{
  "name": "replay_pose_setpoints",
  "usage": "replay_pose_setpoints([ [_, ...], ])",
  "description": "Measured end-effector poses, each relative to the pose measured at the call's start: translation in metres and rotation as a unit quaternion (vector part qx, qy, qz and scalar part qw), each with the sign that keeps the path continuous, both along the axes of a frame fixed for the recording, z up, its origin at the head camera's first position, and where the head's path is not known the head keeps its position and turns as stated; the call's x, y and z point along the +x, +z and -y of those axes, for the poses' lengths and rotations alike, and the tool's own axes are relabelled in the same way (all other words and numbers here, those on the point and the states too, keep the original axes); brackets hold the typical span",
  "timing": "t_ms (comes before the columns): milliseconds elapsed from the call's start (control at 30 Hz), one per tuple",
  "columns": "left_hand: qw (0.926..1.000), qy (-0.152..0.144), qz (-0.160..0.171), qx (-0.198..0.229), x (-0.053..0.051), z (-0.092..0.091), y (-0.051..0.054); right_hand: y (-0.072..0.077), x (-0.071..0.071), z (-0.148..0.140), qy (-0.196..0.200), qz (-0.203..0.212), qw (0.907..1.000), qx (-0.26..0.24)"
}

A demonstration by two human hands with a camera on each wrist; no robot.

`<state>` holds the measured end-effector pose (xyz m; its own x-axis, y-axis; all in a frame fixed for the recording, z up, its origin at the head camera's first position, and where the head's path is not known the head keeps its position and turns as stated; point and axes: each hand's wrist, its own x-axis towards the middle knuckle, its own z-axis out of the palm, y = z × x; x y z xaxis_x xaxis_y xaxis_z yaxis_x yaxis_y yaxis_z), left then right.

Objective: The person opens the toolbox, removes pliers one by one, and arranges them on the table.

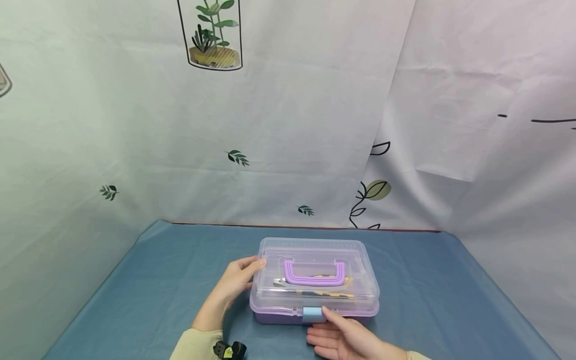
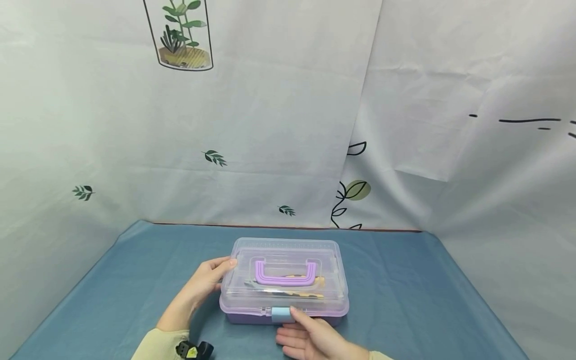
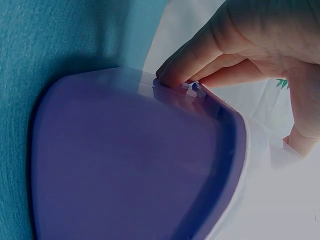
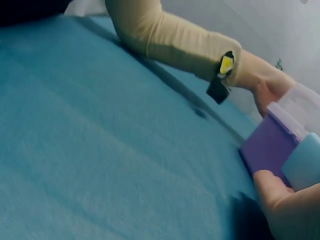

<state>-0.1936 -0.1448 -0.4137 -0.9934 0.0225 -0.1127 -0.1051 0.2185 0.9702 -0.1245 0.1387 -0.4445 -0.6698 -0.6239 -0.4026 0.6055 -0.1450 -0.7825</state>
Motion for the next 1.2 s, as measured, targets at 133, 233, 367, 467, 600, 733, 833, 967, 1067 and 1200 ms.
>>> replay_pose_setpoints([
  [133, 1.0000, 0.001, 0.005, 0.006, -0.001, 0.000, -0.001, -0.002, 0.004, 0.004, -0.023, -0.010, 0.9996, 0.014],
  [233, 1.0000, -0.002, 0.004, 0.005, 0.000, -0.001, -0.001, -0.002, 0.006, 0.007, -0.042, -0.015, 0.9983, 0.038],
  [367, 1.0000, -0.003, 0.001, 0.006, 0.002, -0.001, 0.000, -0.003, 0.007, 0.009, -0.064, -0.018, 0.9952, 0.071],
  [467, 0.9999, 0.001, -0.001, 0.010, 0.003, -0.001, 0.000, -0.003, 0.008, 0.010, -0.073, -0.024, 0.9933, 0.086],
  [600, 0.9999, 0.007, -0.006, 0.012, 0.002, -0.002, 0.000, -0.001, 0.008, 0.011, -0.079, -0.027, 0.9920, 0.095],
  [733, 0.9994, 0.022, -0.018, 0.018, -0.001, -0.003, -0.001, 0.007, 0.004, 0.015, -0.083, -0.032, 0.9918, 0.092],
  [833, 0.9980, 0.043, -0.034, 0.030, -0.006, -0.004, -0.003, 0.014, -0.003, 0.018, -0.088, -0.038, 0.9910, 0.094],
  [967, 0.9959, 0.058, -0.054, 0.043, -0.010, -0.006, -0.007, 0.016, -0.014, 0.019, -0.096, -0.049, 0.9893, 0.098],
  [1067, 0.9956, 0.033, -0.067, 0.057, -0.010, -0.006, -0.009, 0.015, -0.023, 0.021, -0.101, -0.055, 0.9889, 0.093],
  [1200, 0.9953, -0.005, -0.075, 0.060, -0.010, -0.006, -0.012, 0.014, -0.036, 0.022, -0.109, -0.057, 0.9885, 0.089],
])
